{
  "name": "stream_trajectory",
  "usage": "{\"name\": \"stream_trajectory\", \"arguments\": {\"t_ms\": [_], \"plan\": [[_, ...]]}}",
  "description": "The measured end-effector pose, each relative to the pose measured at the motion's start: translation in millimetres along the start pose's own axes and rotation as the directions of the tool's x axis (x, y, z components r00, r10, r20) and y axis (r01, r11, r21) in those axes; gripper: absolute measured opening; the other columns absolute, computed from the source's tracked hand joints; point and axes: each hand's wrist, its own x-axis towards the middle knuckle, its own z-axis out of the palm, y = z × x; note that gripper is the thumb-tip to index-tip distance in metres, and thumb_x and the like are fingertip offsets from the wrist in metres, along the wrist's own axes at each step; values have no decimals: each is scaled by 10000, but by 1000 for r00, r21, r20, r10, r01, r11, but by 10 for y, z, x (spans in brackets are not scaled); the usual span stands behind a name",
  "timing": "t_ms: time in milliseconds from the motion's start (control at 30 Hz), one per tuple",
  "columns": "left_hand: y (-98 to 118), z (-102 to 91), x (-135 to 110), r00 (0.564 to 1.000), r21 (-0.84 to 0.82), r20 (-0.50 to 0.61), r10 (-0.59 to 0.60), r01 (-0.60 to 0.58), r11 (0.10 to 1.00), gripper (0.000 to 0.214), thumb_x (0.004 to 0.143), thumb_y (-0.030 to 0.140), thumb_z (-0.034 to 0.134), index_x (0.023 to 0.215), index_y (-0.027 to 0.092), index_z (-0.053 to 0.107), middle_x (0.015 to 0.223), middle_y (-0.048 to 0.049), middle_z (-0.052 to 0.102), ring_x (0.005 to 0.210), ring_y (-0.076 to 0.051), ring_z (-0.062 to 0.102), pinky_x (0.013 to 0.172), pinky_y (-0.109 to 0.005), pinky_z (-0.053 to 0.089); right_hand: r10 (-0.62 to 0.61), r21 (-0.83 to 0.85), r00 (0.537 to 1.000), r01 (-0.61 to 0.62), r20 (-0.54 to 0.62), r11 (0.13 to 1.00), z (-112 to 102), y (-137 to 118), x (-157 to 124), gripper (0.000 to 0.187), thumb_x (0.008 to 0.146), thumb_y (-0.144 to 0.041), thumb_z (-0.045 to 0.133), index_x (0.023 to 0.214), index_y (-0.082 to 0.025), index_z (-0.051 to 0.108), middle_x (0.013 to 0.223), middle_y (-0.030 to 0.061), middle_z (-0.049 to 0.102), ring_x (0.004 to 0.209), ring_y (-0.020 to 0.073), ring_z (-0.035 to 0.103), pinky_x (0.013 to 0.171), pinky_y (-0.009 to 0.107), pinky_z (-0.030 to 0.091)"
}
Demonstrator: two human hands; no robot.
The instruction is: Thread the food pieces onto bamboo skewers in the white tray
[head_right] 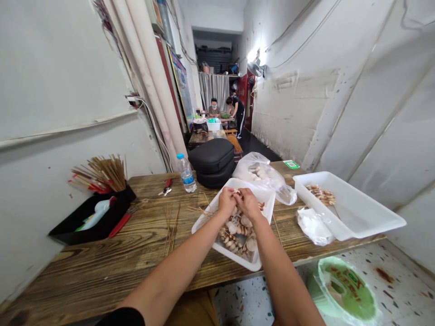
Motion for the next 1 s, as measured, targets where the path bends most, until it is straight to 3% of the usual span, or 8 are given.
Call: {"name": "stream_trajectory", "arguments": {"t_ms": [133, 267, 500, 667, 733, 833, 1000], "plan": [[-18, 31, 20, 998, -129, 55, -34, 41, 991, 76, 834, 205, 520, 892, 161, 544, 797, -54, 674, 686, -146, 642, 644, -254, 498, 131, -106, 991, -126, 41, 986, -3, -29, 5, 275, 931, -299, 383, 930, -150, 614, 841, 87, 658, 794, 177, 594, 736, 253, 411], [-22, 43, 29, 998, -91, 57, 12, -7, 996, 29, 827, 189, 526, 843, 166, 536, 769, -43, 659, 705, -142, 630, 683, -255, 488, 273, -221, 961, -258, 38, 941, -10, -138, 17, 293, 943, -269, 341, 881, -125, 588, 795, 113, 657, 736, 178, 589, 671, 244, 369], [-43, 84, -6, 998, -65, 56, 25, -21, 998, 53, 823, 170, 529, 873, 161, 542, 813, -48, 659, 745, -142, 623, 717, -263, 480, 471, -132, 882, -466, 12, 875, 4, -126, 62, 334, 916, -279, 346, 828, -133, 633, 813, 132, 680, 765, 200, 617, 675, 253, 391], [-21, 75, -13, 999, 10, 20, 47, -48, 999, 166, 809, 134, 521, 948, 160, 608, 861, -59, 683, 777, -152, 624, 770, -278, 476, 551, -108, 834, -550, -22, 828, 18, 2, 75, 372, 881, -212, 306, 943, -75, 645, 875, 181, 680, 808, 232, 635, 702, 290, 433], [-31, 69, 0, 999, -8, 40, 36, -35, 999, 205, 801, 120, 520, 970, 160, 630, 885, -63, 692, 781, -149, 629, 779, -275, 478, 540, -90, 841, -540, -25, 837, 10, 25, 72, 368, 861, -191, 330, 1021, -61, 634, 998, 195, 664, 902, 230, 627, 778, 294, 441], [-62, 80, 26, 999, -62, 47, 5, -2, 998, 204, 786, 141, 557, 973, 146, 639, 905, -79, 698, 798, -155, 638, 777, -274, 484, 471, -29, 882, -470, 7, 882, -6, 11, 57, 357, 861, -227, 365, 1085, -143, 630, 1139, 111, 636, 1016, 188, 592, 873, 265, 427], [-77, 124, 41, 998, -160, 53, -31, 39, 986, 109, 818, 220, 542, 824, 152, 627, 804, -65, 688, 729, -145, 628, 710, -262, 486, 359, 122, 931, -365, 74, 923, 7, -36, 26, 336, 871, -391, 414, 1056, -173, 590, 846, 63, 668, 777, 188, 618, 768, 295, 450]]}}
